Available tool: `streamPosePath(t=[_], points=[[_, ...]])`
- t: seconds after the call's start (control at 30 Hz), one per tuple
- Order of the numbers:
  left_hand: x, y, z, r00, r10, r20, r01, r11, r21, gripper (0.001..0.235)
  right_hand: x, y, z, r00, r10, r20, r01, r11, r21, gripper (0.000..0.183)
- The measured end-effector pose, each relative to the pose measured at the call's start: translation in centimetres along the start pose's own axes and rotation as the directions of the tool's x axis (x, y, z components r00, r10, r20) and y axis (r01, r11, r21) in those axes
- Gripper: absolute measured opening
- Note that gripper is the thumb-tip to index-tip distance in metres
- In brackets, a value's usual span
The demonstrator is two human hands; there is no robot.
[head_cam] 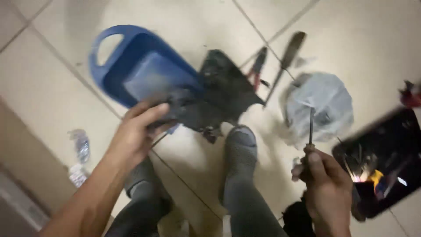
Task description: The person sits on the floor and uses a screwdriver to scrape residue off a dark grey motorcycle part. They then apply glue from a tube to the part and attach a small metal ball component, pressing it into place.
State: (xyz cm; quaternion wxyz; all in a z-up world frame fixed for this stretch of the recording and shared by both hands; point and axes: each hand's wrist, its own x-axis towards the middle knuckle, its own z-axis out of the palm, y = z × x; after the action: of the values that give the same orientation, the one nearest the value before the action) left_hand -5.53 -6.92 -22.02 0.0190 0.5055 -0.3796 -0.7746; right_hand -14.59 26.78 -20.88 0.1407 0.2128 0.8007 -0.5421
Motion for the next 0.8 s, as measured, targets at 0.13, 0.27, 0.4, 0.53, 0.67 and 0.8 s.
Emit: streamPosePath(t=[0.13,0.27,0.4,0.53,0.67,0.8], points=[[-0.5,0.5,0.4,0.998,-0.005,0.069,0.009,0.999,-0.053,0.037,-2.7,-3.7,1.8,0.975,-0.022,0.219,0.022,1.000,0.004,0.031],[0.3,-0.5,-1.4,0.988,0.098,0.116,-0.080,0.986,-0.148,0.032,-5.9,-10.2,5.7,0.953,0.028,0.301,0.012,0.991,-0.132,0.032],[-0.5,0.0,-2.9,0.963,0.150,0.223,-0.105,0.974,-0.199,0.015,-9.0,-15.9,8.5,0.904,0.176,0.390,0.028,0.885,-0.464,0.030],[-3.4,2.0,-3.1,0.979,0.098,0.177,-0.079,0.991,-0.111,0.032,-10.2,-17.9,10.3,0.793,0.121,0.597,0.269,0.810,-0.522,0.029],[-4.2,1.0,-3.7,0.973,0.191,0.133,-0.152,0.954,-0.257,0.040,-9.6,-16.2,12.0,0.694,-0.046,0.718,0.463,0.793,-0.396,0.035],[-4.2,0.1,-4.5,0.967,0.227,0.115,-0.178,0.926,-0.332,0.040,-10.9,-16.8,13.0,0.642,-0.062,0.764,0.554,0.726,-0.407,0.032]])
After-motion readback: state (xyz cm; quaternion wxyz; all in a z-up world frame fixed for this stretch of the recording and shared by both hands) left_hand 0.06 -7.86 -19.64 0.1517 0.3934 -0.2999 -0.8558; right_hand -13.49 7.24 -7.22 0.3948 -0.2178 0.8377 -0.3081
